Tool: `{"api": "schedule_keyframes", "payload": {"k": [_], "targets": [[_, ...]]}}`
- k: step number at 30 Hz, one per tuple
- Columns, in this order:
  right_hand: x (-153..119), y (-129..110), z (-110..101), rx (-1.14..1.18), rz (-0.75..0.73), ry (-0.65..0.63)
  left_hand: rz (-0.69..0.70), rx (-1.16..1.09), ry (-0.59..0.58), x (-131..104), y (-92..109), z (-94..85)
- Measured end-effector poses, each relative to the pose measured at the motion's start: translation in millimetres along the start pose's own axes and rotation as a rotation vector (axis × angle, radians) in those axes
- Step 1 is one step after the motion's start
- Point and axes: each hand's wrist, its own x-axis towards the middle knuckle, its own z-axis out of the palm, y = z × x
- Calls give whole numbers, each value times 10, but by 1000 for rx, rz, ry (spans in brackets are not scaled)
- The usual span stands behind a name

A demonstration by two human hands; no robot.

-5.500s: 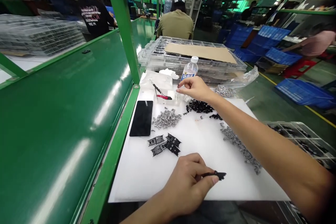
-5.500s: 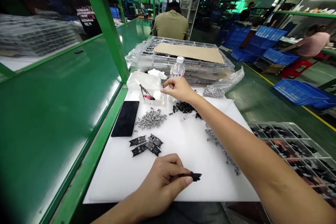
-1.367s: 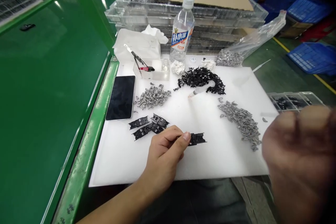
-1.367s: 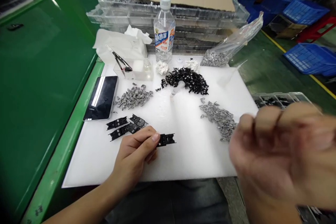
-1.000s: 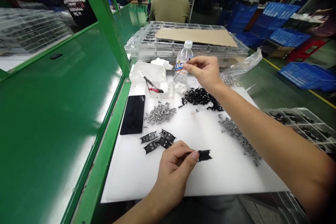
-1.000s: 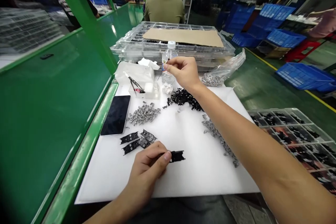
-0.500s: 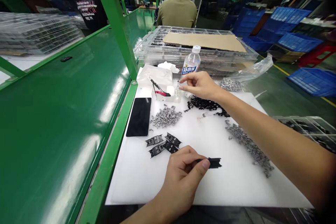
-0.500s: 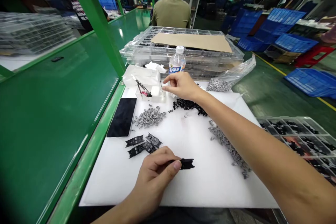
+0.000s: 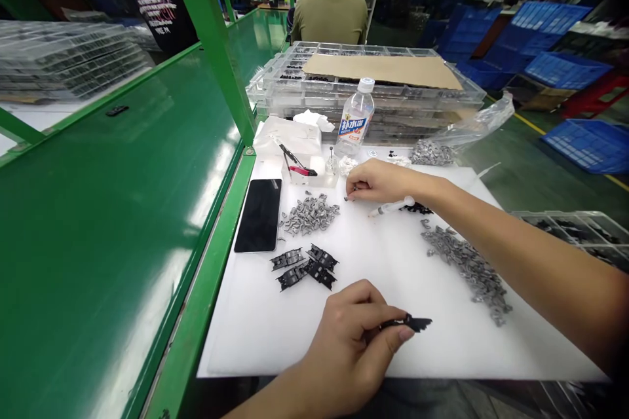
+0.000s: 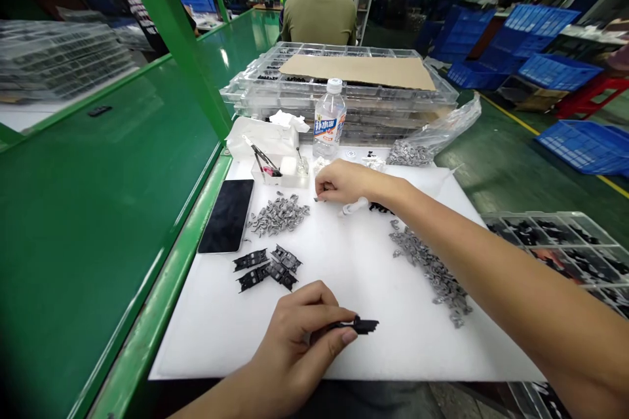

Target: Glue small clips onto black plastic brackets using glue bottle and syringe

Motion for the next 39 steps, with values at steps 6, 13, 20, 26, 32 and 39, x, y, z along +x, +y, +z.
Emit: {"api": "schedule_keyframes", "payload": {"k": [6, 13, 20, 26, 32, 39], "targets": [[-2, 16, 13, 8, -13, 47, 142, 86, -20, -27, -20, 50], [148, -100, 84, 38, -112, -56, 335, 218, -73, -88, -130, 101], [14, -136, -55, -26, -173, 154, 531, 506, -15, -126, -216, 188], [-1300, -313, -520, -197, 29, 816, 672, 887, 32, -103, -38, 139], [-1844, -804, 380, -43, 163, 355, 597, 1060, -52, -6, -27, -96], [-1593, -734, 718, 35, 356, 282, 511, 965, -136, -22, -64, -114]]}}
